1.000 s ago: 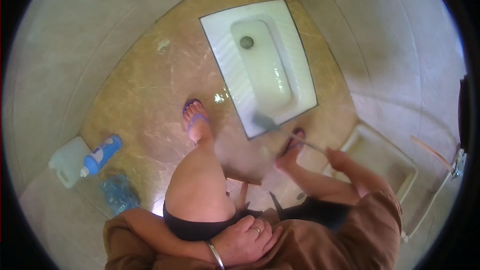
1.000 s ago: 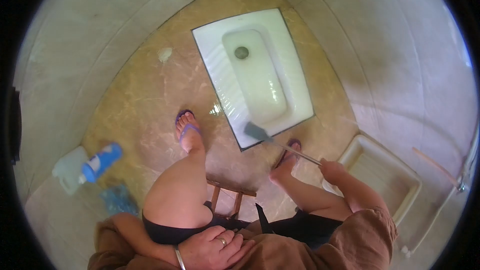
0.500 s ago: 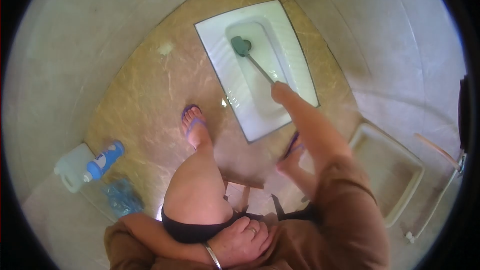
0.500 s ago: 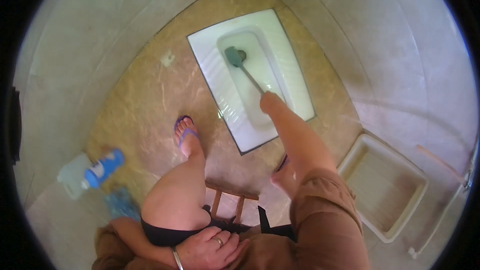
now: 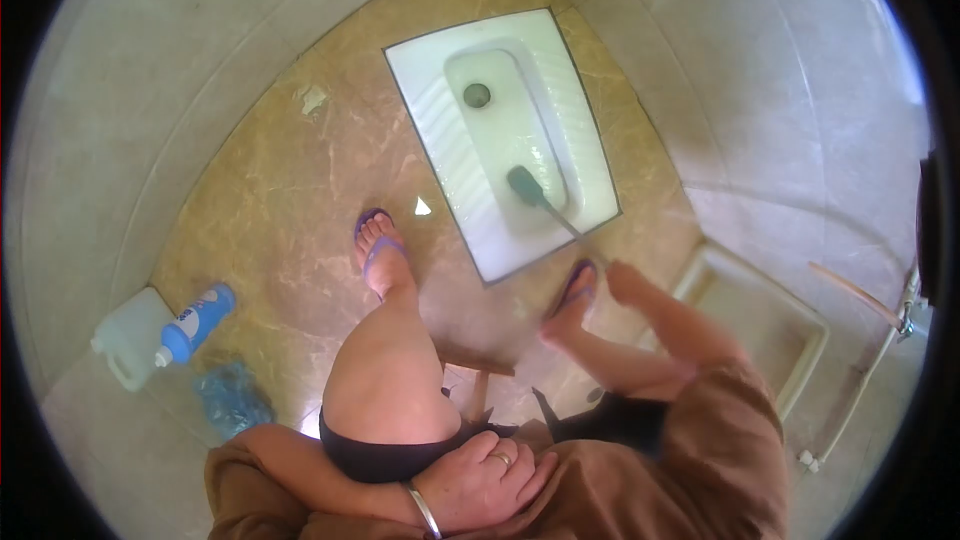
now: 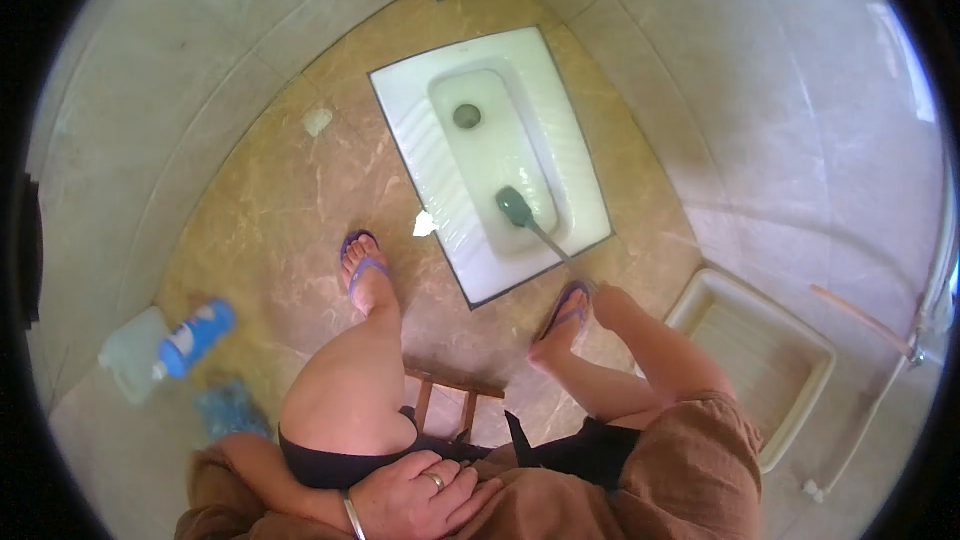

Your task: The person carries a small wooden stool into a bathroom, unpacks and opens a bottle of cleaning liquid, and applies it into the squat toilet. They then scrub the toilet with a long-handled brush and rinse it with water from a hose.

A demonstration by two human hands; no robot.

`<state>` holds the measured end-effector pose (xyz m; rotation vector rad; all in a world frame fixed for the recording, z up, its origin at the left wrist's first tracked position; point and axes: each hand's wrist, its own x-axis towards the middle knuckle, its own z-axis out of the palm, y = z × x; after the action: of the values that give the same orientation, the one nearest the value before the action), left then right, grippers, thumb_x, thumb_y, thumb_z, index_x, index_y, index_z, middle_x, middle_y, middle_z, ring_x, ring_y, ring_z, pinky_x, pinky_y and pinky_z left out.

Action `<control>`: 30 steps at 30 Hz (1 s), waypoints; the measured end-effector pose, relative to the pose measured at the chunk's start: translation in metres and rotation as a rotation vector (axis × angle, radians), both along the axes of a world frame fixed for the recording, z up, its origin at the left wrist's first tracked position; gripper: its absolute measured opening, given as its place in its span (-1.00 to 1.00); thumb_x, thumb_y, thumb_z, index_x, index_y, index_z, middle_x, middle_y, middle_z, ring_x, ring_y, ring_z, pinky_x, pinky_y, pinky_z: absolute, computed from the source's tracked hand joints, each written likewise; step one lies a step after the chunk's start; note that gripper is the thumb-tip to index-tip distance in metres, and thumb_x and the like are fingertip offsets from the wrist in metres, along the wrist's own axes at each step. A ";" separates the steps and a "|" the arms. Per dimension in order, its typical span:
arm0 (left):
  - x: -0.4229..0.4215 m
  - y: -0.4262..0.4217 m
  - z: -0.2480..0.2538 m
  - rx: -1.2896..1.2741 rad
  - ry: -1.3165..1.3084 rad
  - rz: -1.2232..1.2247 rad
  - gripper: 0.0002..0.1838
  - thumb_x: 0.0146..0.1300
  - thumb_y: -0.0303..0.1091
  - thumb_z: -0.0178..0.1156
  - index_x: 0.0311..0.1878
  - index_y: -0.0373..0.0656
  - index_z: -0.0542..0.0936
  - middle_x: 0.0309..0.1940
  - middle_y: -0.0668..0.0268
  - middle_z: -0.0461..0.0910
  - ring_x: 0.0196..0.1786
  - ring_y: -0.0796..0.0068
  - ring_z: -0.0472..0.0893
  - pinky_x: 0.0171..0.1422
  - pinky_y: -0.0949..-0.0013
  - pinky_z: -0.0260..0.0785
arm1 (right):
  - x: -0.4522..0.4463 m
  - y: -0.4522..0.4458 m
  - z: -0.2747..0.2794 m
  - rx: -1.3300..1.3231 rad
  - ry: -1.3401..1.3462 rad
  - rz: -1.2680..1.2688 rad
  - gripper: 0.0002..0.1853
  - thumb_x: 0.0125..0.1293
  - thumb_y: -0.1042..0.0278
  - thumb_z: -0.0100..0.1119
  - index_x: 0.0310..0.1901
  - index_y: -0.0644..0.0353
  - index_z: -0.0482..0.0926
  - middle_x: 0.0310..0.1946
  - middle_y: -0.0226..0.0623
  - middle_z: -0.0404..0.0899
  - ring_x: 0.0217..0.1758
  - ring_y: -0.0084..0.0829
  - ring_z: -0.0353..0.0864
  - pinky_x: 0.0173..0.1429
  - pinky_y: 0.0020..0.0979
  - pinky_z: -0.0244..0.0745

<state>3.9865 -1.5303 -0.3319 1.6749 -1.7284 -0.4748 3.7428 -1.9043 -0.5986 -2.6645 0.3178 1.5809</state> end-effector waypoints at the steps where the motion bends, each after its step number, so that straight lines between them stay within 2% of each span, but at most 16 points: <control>1: 0.000 0.001 0.000 0.001 -0.005 0.003 -0.72 0.04 -0.32 -0.01 -0.22 -0.23 0.55 -0.32 0.20 0.48 -0.28 0.36 0.44 -0.13 0.34 0.29 | 0.005 -0.003 -0.004 -0.030 -0.024 0.018 -0.78 0.16 0.40 -0.09 -0.28 0.30 0.53 -0.30 0.03 0.51 -0.21 -0.10 0.56 -0.12 -0.19 0.47; 5: 0.001 0.006 -0.002 -0.013 0.021 0.041 -0.71 0.04 -0.32 -0.01 -0.22 -0.23 0.55 -0.32 0.20 0.48 -0.29 0.36 0.44 -0.13 0.34 0.29 | 0.041 -0.045 -0.051 -0.055 -0.169 0.073 -0.78 0.20 0.37 -0.10 -0.29 0.29 0.53 -0.30 0.03 0.52 -0.21 -0.08 0.56 -0.12 -0.18 0.47; 7: 0.004 0.005 -0.003 -0.013 0.027 0.049 -0.71 0.03 -0.32 -0.01 -0.22 -0.25 0.55 -0.33 0.20 0.48 -0.29 0.36 0.44 -0.13 0.34 0.29 | 0.100 -0.041 -0.040 -0.182 -0.196 -0.170 -0.78 0.21 0.37 -0.11 -0.27 0.27 0.52 -0.27 0.00 0.54 -0.17 -0.10 0.57 -0.12 -0.19 0.48; 11: -0.002 0.002 -0.006 0.048 0.031 0.099 -0.71 0.02 -0.32 0.00 -0.25 -0.30 0.54 -0.36 0.19 0.49 -0.31 0.35 0.43 -0.14 0.33 0.29 | 0.223 -0.004 -0.040 -0.165 -0.272 -0.392 -0.77 0.24 0.34 -0.10 -0.23 0.26 0.53 -0.27 -0.10 0.58 -0.15 -0.09 0.57 -0.09 -0.18 0.47; 13: -0.006 0.001 -0.008 0.124 0.050 0.114 -0.72 0.01 -0.33 0.00 -0.29 -0.32 0.54 -0.36 0.18 0.49 -0.32 0.35 0.43 -0.15 0.32 0.29 | 0.246 0.008 -0.099 -0.129 -0.145 -0.241 -0.75 0.21 0.31 -0.06 -0.22 0.29 0.52 -0.28 -0.12 0.59 -0.16 -0.10 0.57 -0.09 -0.19 0.47; 15: -0.004 0.000 -0.007 0.136 0.074 0.118 -0.74 0.00 -0.34 0.01 -0.32 -0.31 0.54 -0.36 0.16 0.49 -0.32 0.34 0.42 -0.17 0.32 0.29 | 0.247 0.035 -0.096 0.085 0.020 0.494 -0.78 0.16 0.33 0.00 -0.27 0.30 0.52 -0.29 -0.07 0.59 -0.17 -0.16 0.58 -0.10 -0.20 0.47; 16: -0.003 0.001 -0.007 0.137 0.083 0.124 -0.75 -0.01 -0.34 0.01 -0.34 -0.31 0.54 -0.36 0.15 0.49 -0.33 0.34 0.42 -0.17 0.33 0.29 | 0.221 0.050 -0.126 0.039 -0.310 0.048 -0.80 0.14 0.35 0.02 -0.28 0.31 0.49 -0.36 -0.05 0.58 -0.27 -0.20 0.59 -0.21 -0.22 0.49; 17: -0.002 0.001 -0.008 0.109 0.052 0.107 -0.76 -0.02 -0.35 0.01 -0.35 -0.31 0.54 -0.36 0.15 0.49 -0.33 0.34 0.42 -0.18 0.33 0.30 | 0.211 0.062 -0.130 0.042 -0.448 -0.355 -0.81 0.13 0.37 0.02 -0.28 0.32 0.46 -0.41 -0.04 0.56 -0.36 -0.23 0.58 -0.31 -0.25 0.48; 18: -0.003 0.001 -0.009 0.082 0.022 0.093 -0.76 -0.03 -0.35 0.01 -0.36 -0.31 0.54 -0.36 0.14 0.49 -0.33 0.33 0.42 -0.18 0.33 0.30 | 0.213 0.080 -0.111 0.079 -0.669 -0.748 -0.82 0.12 0.39 0.03 -0.29 0.33 0.42 -0.46 -0.04 0.54 -0.46 -0.27 0.57 -0.40 -0.27 0.48; 20: -0.004 0.003 -0.007 0.066 0.002 0.038 -0.77 -0.04 -0.36 0.01 -0.38 -0.31 0.54 -0.36 0.14 0.49 -0.33 0.33 0.43 -0.19 0.33 0.30 | 0.210 0.110 -0.063 0.258 -0.668 -1.473 -0.82 0.11 0.43 0.03 -0.29 0.35 0.36 -0.56 -0.07 0.49 -0.62 -0.32 0.51 -0.57 -0.33 0.43; 23: 0.002 -0.001 -0.003 0.073 -0.004 -0.035 -0.77 -0.04 -0.35 0.01 -0.38 -0.32 0.53 -0.37 0.14 0.48 -0.32 0.32 0.43 -0.18 0.33 0.30 | 0.185 0.118 -0.096 0.215 -0.739 -1.598 -0.80 0.13 0.43 0.01 -0.27 0.36 0.30 -0.61 -0.13 0.42 -0.75 -0.37 0.41 -0.73 -0.36 0.32; 24: -0.003 0.000 -0.004 0.085 0.012 -0.028 -0.77 -0.04 -0.35 0.01 -0.38 -0.32 0.53 -0.37 0.14 0.48 -0.32 0.32 0.44 -0.18 0.32 0.31 | 0.166 0.127 -0.121 0.245 -0.778 -1.658 -0.81 0.14 0.42 0.01 -0.29 0.35 0.29 -0.63 -0.15 0.40 -0.73 -0.38 0.41 -0.73 -0.34 0.30; 25: -0.005 0.000 -0.005 0.096 0.031 -0.013 -0.77 -0.04 -0.35 0.01 -0.38 -0.31 0.53 -0.37 0.14 0.48 -0.31 0.32 0.44 -0.17 0.32 0.31 | 0.154 0.143 -0.123 0.279 -0.748 -1.712 -0.80 0.16 0.42 0.01 -0.27 0.33 0.27 -0.65 -0.21 0.37 -0.74 -0.40 0.39 -0.74 -0.35 0.28; 27: -0.001 -0.002 -0.004 0.080 -0.009 -0.023 -0.76 -0.03 -0.35 0.01 -0.36 -0.31 0.54 -0.36 0.14 0.48 -0.31 0.32 0.44 -0.17 0.32 0.31 | 0.119 0.173 -0.122 0.474 -0.651 -2.096 -0.83 0.19 0.43 -0.01 -0.28 0.26 0.23 -0.68 -0.27 0.28 -0.77 -0.44 0.32 -0.77 -0.38 0.23; 29: -0.004 -0.003 -0.005 0.060 0.015 0.022 -0.76 -0.01 -0.35 0.01 -0.34 -0.31 0.54 -0.35 0.14 0.48 -0.31 0.32 0.44 -0.18 0.32 0.31 | 0.106 0.220 -0.079 0.312 -0.692 -2.043 -0.85 0.20 0.44 -0.03 -0.30 0.22 0.21 -0.68 -0.30 0.24 -0.78 -0.47 0.27 -0.79 -0.41 0.17; 30: -0.008 -0.005 -0.004 0.045 0.050 0.074 -0.75 -0.01 -0.35 0.01 -0.33 -0.32 0.54 -0.35 0.14 0.48 -0.31 0.32 0.44 -0.18 0.32 0.31 | 0.096 0.226 -0.070 0.345 -0.640 -2.152 -0.85 0.20 0.43 -0.03 -0.29 0.22 0.21 -0.68 -0.30 0.24 -0.78 -0.47 0.27 -0.79 -0.41 0.17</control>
<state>3.9785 -1.5348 -0.3363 1.7378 -1.6243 -0.5206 3.8391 -1.6782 -0.6686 -0.9346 1.6428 -0.0052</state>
